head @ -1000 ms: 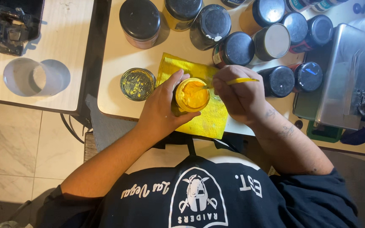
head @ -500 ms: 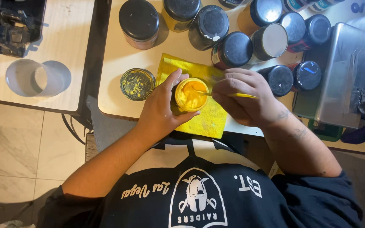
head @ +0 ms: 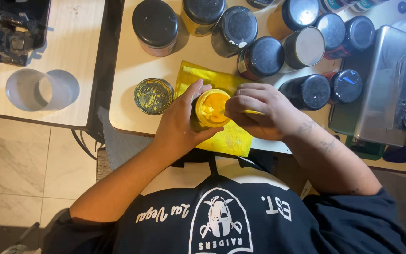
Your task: The person stirs a light blue paste in a small container with a yellow stick, then adds water from a plastic cup and continues stirring. They close the blue container, open a yellow container, and stir the yellow paste with the same stick.
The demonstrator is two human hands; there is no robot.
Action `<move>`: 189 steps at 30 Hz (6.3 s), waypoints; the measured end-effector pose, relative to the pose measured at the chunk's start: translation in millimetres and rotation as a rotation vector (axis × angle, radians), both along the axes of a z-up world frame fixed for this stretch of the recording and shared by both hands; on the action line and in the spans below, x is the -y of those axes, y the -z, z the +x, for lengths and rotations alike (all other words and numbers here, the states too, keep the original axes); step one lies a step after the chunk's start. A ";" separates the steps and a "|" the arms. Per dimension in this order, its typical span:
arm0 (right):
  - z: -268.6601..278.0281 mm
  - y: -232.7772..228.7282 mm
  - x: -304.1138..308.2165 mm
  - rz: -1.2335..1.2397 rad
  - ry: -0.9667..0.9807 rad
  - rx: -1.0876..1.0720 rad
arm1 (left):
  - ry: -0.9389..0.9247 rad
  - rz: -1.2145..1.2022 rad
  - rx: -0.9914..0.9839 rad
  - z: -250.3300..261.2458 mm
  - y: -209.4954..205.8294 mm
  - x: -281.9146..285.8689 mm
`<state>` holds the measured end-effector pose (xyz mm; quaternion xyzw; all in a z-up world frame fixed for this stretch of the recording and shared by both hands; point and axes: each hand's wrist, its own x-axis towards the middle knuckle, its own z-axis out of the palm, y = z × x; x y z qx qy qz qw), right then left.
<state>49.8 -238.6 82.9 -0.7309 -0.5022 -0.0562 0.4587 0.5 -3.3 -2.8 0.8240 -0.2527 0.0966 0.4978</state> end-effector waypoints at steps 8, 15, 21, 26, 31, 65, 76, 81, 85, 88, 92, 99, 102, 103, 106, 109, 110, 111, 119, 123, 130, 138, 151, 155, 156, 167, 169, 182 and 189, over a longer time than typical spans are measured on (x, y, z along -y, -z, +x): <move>-7.5 -23.1 8.8 -0.013 0.063 0.099 | 0.013 -0.017 -0.001 1.3 -3.0 -0.1; 2.2 -12.3 -5.8 -0.112 0.038 -0.029 | 0.004 -0.011 -0.023 1.5 -4.5 -0.6; 1.1 -3.5 -17.4 -0.211 0.082 -0.081 | -0.024 -0.023 0.007 -2.2 -1.4 0.4; -4.8 -23.7 2.3 -0.122 0.173 -0.037 | 0.004 -0.020 -0.018 0.6 -0.1 0.5; -6.6 -17.6 2.8 -0.093 0.146 0.011 | 0.012 -0.004 -0.033 -0.8 -1.8 -1.6; 3.3 -3.5 -9.1 -0.165 0.085 -0.177 | -0.010 0.010 -0.057 -2.3 -0.9 4.0; -17.1 9.5 0.3 -0.019 0.373 -0.308 | -0.020 0.000 -0.043 -1.8 0.2 4.3; -26.7 14.9 1.0 0.060 0.460 -0.407 | -0.020 -0.012 -0.060 -1.3 -2.0 5.8; -27.4 26.6 0.5 0.212 0.531 -0.502 | -0.032 -0.029 0.004 0.4 -2.7 8.5; -29.6 36.3 7.1 0.283 0.559 -0.539 | -0.021 0.000 0.041 3.0 -5.7 11.3; -32.8 30.0 7.1 0.359 0.554 -0.594 | -0.023 0.001 0.038 2.7 -10.5 11.6; -33.3 17.2 17.9 0.424 0.477 -0.483 | -0.018 0.019 -0.008 0.8 -11.9 11.7; -30.9 3.8 18.1 0.426 0.465 -0.458 | -0.027 0.006 0.000 0.8 -6.5 12.2; -31.6 6.9 15.7 0.432 0.449 -0.468 | -0.042 0.017 -0.005 -0.5 -2.6 12.3; -30.3 13.2 5.5 0.415 0.309 -0.475 | -0.073 0.017 0.033 -2.3 -0.5 9.0; -29.1 10.6 3.1 0.136 0.351 -0.252 | -0.069 0.016 -0.016 -1.7 -6.9 8.7; -27.3 6.6 4.8 0.054 0.303 -0.177 | -0.055 0.006 -0.010 -1.0 -4.6 8.0; -25.7 2.9 6.4 -0.027 0.255 -0.101 | -0.040 -0.004 -0.003 -0.3 -2.1 7.1; -26.1 -31.0 21.6 -0.065 0.250 -0.080 | -0.021 -0.012 0.005 -1.0 -8.5 3.7; -13.4 -63.7 14.2 -0.160 -0.002 -0.205 | -0.004 0.006 -0.025 -3.0 -6.5 2.6; -15.6 -9.7 7.6 -0.198 -0.149 0.062 | -0.028 0.005 -0.018 -2.8 0.1 4.0; -42.5 25.0 -3.1 -0.059 0.432 0.132 | -0.034 -0.018 -0.006 -0.8 5.7 3.3; -22.6 8.5 -7.1 0.010 0.236 -0.203 | -0.039 -0.008 -0.043 -1.0 -1.1 2.3; -20.5 -4.1 4.2 -0.012 0.282 -0.210 | -0.012 -0.029 -0.076 -1.0 -3.7 -2.0; -20.1 -10.2 7.9 0.005 0.296 -0.243 | -0.009 -0.021 -0.066 -1.3 -3.3 -1.9; -13.2 -5.2 1.0 -0.098 -0.054 -0.126 | -0.021 -0.021 -0.030 -0.3 -1.8 1.7; -15.4 20.2 5.6 -0.071 -0.083 -0.009 | -0.025 -0.023 -0.025 -0.5 -3.1 2.0; -4.5 -28.3 13.9 -0.103 0.085 0.056 | 0.000 -0.017 -0.097 1.5 -7.3 -3.7; 4.8 -22.8 -4.0 -0.331 0.194 -0.135 | 0.014 0.000 -0.164 1.3 -14.7 0.7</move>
